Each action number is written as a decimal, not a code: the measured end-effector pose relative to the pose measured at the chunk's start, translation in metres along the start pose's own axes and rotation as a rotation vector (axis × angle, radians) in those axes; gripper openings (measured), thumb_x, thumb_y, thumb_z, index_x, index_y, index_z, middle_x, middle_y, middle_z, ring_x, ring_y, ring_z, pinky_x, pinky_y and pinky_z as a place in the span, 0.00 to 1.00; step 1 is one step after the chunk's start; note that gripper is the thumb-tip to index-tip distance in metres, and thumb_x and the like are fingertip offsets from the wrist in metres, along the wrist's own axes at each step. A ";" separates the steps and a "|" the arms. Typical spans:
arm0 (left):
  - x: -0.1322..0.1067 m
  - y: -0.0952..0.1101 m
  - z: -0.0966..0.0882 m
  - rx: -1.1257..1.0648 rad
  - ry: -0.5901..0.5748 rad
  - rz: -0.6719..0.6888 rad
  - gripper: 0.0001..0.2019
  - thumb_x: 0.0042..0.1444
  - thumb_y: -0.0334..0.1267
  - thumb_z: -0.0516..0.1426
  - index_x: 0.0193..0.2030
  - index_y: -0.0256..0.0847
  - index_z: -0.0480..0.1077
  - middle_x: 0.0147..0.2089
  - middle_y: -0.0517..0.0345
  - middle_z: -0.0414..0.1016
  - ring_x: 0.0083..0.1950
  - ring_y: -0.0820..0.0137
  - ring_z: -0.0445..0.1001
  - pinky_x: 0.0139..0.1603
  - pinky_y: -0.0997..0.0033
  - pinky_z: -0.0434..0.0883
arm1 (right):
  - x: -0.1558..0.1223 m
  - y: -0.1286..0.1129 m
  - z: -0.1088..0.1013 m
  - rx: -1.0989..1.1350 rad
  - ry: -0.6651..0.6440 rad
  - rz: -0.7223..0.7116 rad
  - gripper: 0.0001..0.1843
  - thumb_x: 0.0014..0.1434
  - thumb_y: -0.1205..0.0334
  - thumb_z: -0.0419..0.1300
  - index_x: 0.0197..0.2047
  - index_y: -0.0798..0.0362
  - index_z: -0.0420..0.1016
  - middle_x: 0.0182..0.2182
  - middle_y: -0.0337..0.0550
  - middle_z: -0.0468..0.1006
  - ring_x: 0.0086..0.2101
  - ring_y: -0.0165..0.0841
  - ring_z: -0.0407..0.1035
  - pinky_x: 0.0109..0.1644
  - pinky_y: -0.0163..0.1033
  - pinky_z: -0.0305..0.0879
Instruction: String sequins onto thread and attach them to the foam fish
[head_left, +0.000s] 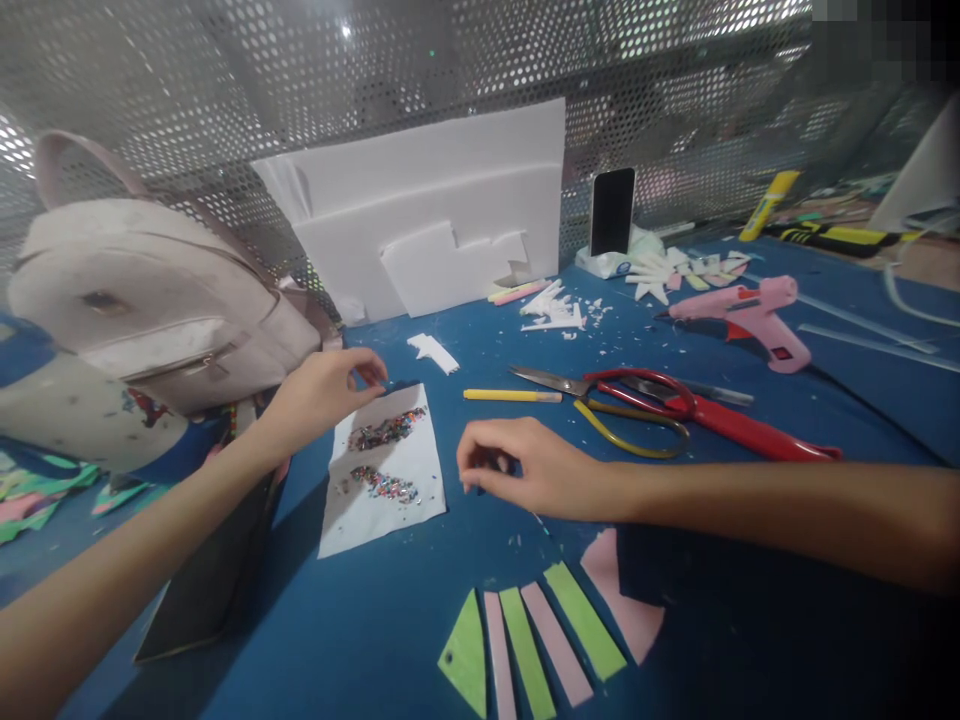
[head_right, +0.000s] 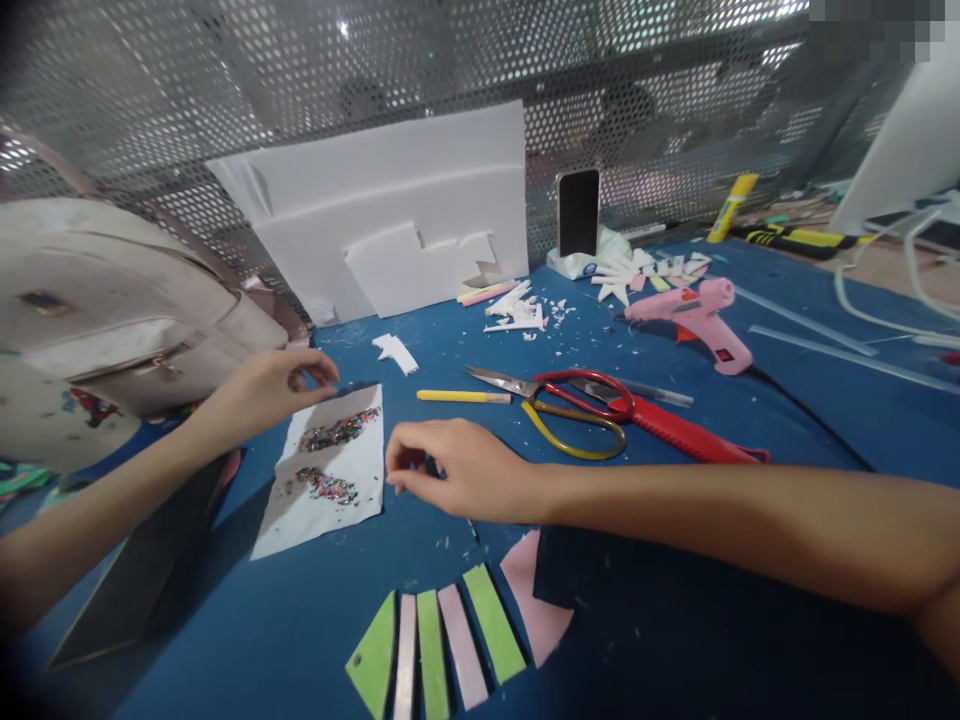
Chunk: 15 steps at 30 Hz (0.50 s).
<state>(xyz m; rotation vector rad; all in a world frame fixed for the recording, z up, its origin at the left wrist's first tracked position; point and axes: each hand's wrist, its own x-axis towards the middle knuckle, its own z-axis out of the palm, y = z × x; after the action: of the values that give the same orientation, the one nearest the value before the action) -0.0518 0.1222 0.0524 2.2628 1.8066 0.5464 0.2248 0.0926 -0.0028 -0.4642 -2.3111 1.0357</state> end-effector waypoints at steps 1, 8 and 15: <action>-0.007 0.007 0.002 -0.039 0.036 -0.006 0.06 0.50 0.40 0.61 0.35 0.43 0.74 0.32 0.58 0.77 0.29 0.72 0.69 0.31 0.72 0.66 | 0.001 0.000 -0.001 0.041 0.016 0.043 0.03 0.65 0.65 0.56 0.38 0.55 0.69 0.31 0.38 0.73 0.29 0.26 0.64 0.34 0.33 0.58; -0.079 0.064 0.052 -0.513 0.151 -0.092 0.04 0.55 0.37 0.60 0.35 0.41 0.71 0.32 0.59 0.74 0.30 0.73 0.71 0.30 0.75 0.68 | -0.001 -0.005 -0.002 0.159 0.099 0.069 0.06 0.66 0.64 0.53 0.37 0.55 0.66 0.29 0.36 0.71 0.27 0.25 0.63 0.32 0.32 0.59; -0.107 0.075 0.068 -0.669 0.184 -0.160 0.03 0.55 0.32 0.61 0.35 0.43 0.72 0.32 0.62 0.74 0.31 0.76 0.69 0.32 0.78 0.67 | -0.004 -0.006 -0.002 0.012 0.088 0.017 0.03 0.64 0.66 0.55 0.36 0.54 0.66 0.31 0.36 0.69 0.29 0.25 0.60 0.33 0.33 0.58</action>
<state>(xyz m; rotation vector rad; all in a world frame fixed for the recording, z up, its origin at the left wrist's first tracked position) 0.0227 0.0066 0.0004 1.6450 1.5388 1.1518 0.2282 0.0875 0.0015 -0.5149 -2.2265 1.0162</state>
